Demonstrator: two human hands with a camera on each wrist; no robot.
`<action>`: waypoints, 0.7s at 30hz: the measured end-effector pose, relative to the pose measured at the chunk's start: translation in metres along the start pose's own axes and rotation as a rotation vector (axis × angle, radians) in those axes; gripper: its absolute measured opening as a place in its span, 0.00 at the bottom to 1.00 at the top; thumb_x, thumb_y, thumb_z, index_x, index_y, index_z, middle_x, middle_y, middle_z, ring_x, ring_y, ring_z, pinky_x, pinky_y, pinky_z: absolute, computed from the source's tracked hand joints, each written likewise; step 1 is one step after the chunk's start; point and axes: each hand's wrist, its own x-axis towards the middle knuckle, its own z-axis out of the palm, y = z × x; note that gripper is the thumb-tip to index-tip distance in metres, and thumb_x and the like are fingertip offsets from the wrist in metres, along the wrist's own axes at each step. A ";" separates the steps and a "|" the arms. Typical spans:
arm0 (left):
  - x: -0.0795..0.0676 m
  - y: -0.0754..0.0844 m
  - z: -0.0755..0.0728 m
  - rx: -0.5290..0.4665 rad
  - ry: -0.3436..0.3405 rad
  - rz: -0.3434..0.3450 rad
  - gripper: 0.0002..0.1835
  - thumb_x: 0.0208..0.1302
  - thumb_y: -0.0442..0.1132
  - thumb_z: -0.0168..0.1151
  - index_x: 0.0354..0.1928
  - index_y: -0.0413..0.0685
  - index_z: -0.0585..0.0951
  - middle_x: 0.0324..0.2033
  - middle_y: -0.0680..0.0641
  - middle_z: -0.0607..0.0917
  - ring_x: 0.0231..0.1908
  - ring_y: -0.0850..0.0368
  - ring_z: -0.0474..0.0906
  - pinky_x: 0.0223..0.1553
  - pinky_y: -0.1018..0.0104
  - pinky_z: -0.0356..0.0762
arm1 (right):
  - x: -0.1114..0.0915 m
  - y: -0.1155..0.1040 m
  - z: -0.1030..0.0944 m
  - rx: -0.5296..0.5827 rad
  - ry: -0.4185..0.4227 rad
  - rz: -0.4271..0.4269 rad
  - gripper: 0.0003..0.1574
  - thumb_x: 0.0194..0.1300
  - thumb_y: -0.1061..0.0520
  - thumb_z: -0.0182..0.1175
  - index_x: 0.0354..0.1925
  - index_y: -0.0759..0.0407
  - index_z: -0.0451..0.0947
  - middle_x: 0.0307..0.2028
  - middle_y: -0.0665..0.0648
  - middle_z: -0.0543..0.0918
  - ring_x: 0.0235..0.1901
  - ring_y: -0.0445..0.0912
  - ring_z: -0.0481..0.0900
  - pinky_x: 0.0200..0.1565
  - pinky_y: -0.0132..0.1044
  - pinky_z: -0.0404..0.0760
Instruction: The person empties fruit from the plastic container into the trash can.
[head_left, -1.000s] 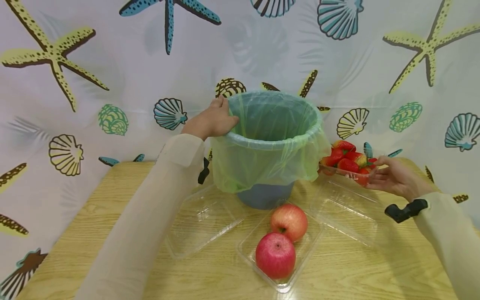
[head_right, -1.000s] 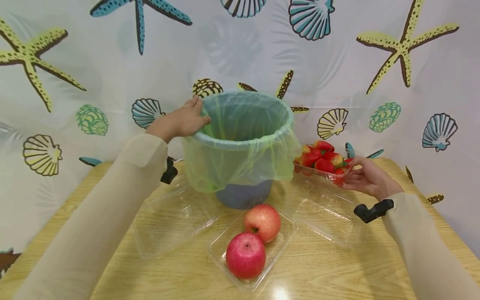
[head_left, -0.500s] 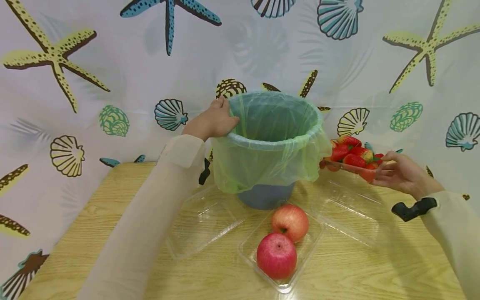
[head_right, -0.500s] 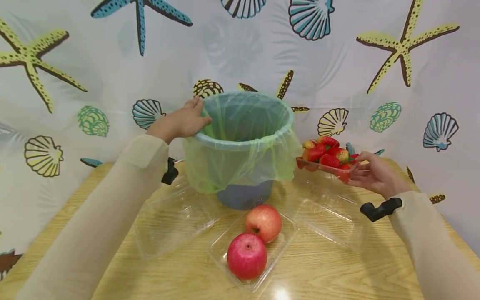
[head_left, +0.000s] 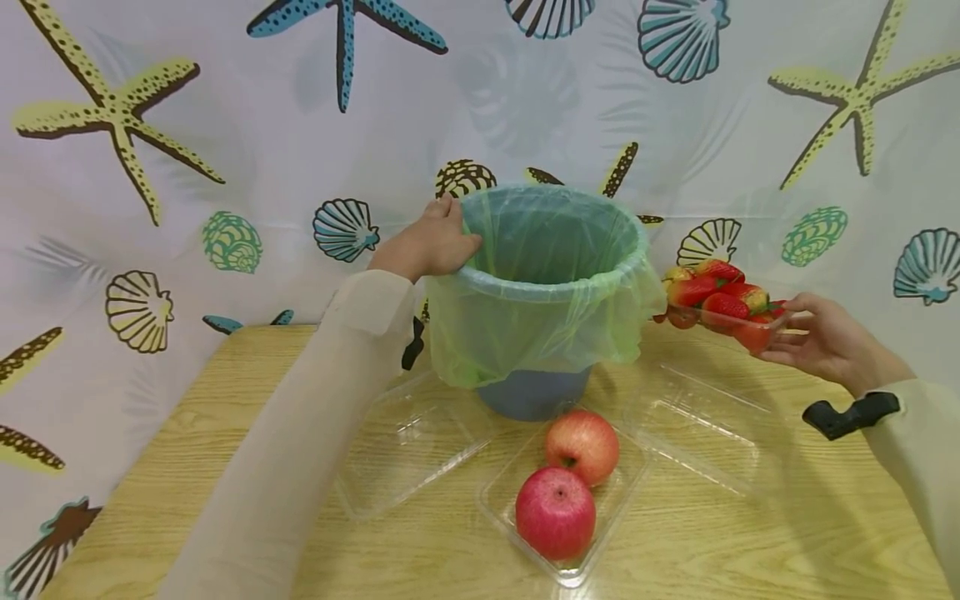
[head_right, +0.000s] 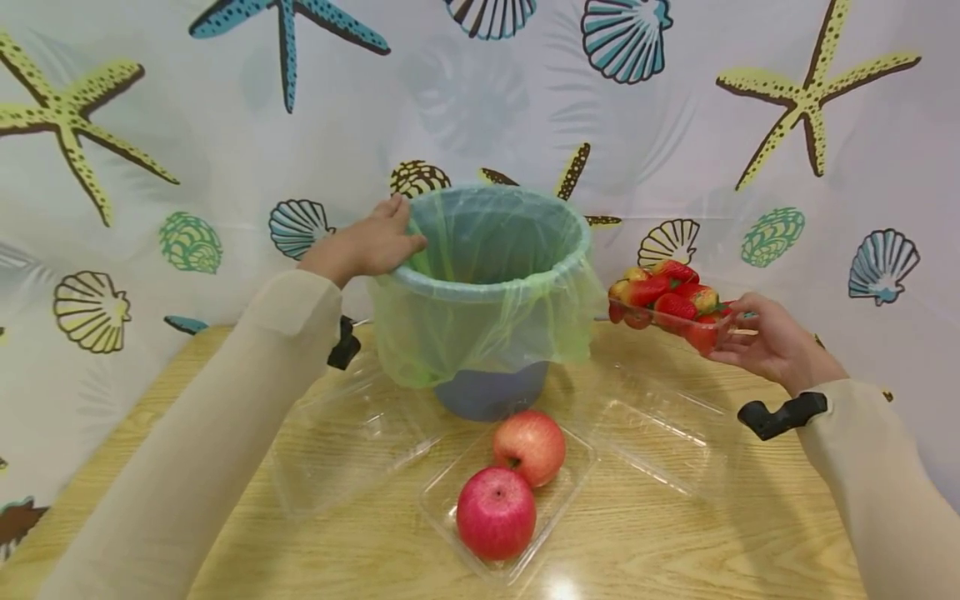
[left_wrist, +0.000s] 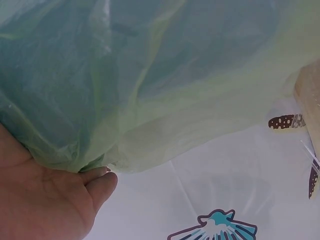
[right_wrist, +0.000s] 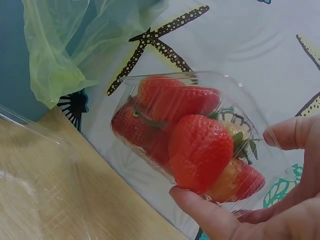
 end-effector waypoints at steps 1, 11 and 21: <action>0.000 0.000 0.000 0.002 -0.002 -0.002 0.38 0.76 0.51 0.31 0.73 0.41 0.26 0.73 0.44 0.23 0.73 0.49 0.19 0.74 0.51 0.31 | 0.000 -0.001 0.000 0.003 0.003 0.006 0.07 0.73 0.53 0.44 0.46 0.54 0.63 0.45 0.56 0.63 0.48 0.50 0.68 0.47 0.48 0.82; 0.000 0.002 -0.001 -0.004 -0.003 -0.018 0.38 0.76 0.52 0.31 0.73 0.42 0.26 0.73 0.45 0.23 0.73 0.50 0.19 0.74 0.52 0.32 | -0.004 -0.015 0.009 0.023 0.017 0.031 0.30 0.73 0.49 0.44 0.64 0.52 0.42 0.42 0.57 0.71 0.41 0.51 0.78 0.52 0.47 0.80; 0.001 0.002 0.000 0.014 -0.011 -0.018 0.38 0.76 0.52 0.31 0.72 0.42 0.26 0.73 0.45 0.22 0.73 0.49 0.18 0.74 0.52 0.30 | -0.012 -0.032 0.015 0.005 0.015 -0.008 0.27 0.73 0.46 0.44 0.63 0.49 0.46 0.47 0.55 0.68 0.40 0.51 0.79 0.53 0.44 0.80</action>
